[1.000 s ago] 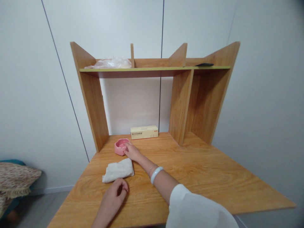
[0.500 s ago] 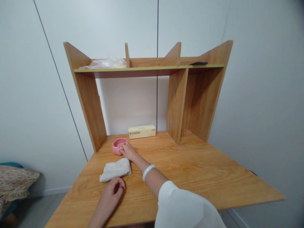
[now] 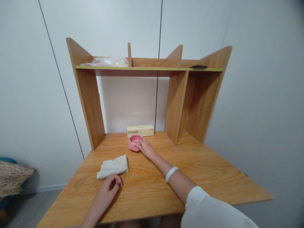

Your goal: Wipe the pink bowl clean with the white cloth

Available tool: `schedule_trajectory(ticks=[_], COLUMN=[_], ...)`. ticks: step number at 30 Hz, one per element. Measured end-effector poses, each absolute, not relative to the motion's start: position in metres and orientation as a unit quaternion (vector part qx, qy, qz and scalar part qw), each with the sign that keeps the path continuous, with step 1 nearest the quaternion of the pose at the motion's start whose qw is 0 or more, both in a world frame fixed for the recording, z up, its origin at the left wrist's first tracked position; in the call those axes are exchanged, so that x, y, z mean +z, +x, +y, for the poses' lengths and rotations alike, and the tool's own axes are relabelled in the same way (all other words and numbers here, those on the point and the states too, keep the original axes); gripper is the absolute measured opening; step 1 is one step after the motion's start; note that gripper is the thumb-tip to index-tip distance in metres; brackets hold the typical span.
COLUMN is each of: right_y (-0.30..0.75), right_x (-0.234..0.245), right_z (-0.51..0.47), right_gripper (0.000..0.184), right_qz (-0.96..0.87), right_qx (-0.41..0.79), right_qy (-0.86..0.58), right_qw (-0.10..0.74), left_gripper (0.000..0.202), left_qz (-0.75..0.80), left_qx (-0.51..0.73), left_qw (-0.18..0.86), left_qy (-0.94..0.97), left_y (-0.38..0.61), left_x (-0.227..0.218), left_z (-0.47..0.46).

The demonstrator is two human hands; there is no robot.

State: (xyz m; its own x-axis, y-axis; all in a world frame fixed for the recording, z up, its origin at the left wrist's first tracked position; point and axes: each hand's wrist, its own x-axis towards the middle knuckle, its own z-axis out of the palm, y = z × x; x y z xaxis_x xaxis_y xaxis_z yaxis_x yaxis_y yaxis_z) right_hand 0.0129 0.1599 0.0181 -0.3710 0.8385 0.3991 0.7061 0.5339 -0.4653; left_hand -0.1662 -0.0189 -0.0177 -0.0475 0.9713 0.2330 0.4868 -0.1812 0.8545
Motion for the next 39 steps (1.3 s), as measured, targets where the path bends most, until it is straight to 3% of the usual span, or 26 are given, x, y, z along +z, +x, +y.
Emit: schedule_trajectory(ticks=[12, 18, 22, 27, 30, 35, 39], right_y=[0.068, 0.062, 0.033, -0.04, -0.079, -0.101, -0.086], right_x=[0.0, 0.015, 0.037, 0.042, 0.037, 0.039, 0.052], right_z=[0.135, 0.126, 0.107, 0.08, 0.072, 0.087, 0.116], right_gripper=[0.01, 0.018, 0.042, 0.039, 0.039, 0.019, 0.014], right_qz=[-0.851, -0.861, -0.869, -0.938, -0.951, -0.933, -0.808], right_qx=[0.118, 0.062, -0.033, -0.032, -0.026, 0.09, 0.338], right_qy=[-0.419, -0.448, -0.435, -0.283, -0.261, -0.329, -0.401], right_qw=[0.296, 0.232, 0.234, 0.197, 0.161, 0.115, 0.27], left_gripper=[0.012, 0.011, 0.011, 0.011, 0.012, 0.012, 0.011], left_qz=[0.583, 0.58, 0.582, 0.582, 0.585, 0.587, 0.584], left_qx=[0.438, 0.446, 0.442, 0.448, 0.449, 0.445, 0.441], left_qw=[0.272, 0.276, 0.276, 0.269, 0.268, 0.276, 0.282], left_qy=[0.628, 0.623, 0.625, 0.623, 0.62, 0.618, 0.62], left_y=[-0.165, -0.165, -0.164, -0.164, -0.164, -0.164, -0.165], left_x=[-0.016, -0.018, -0.016, -0.015, -0.015, -0.018, -0.02], left_z=[-0.019, -0.02, -0.021, -0.021, -0.02, -0.021, -0.021])
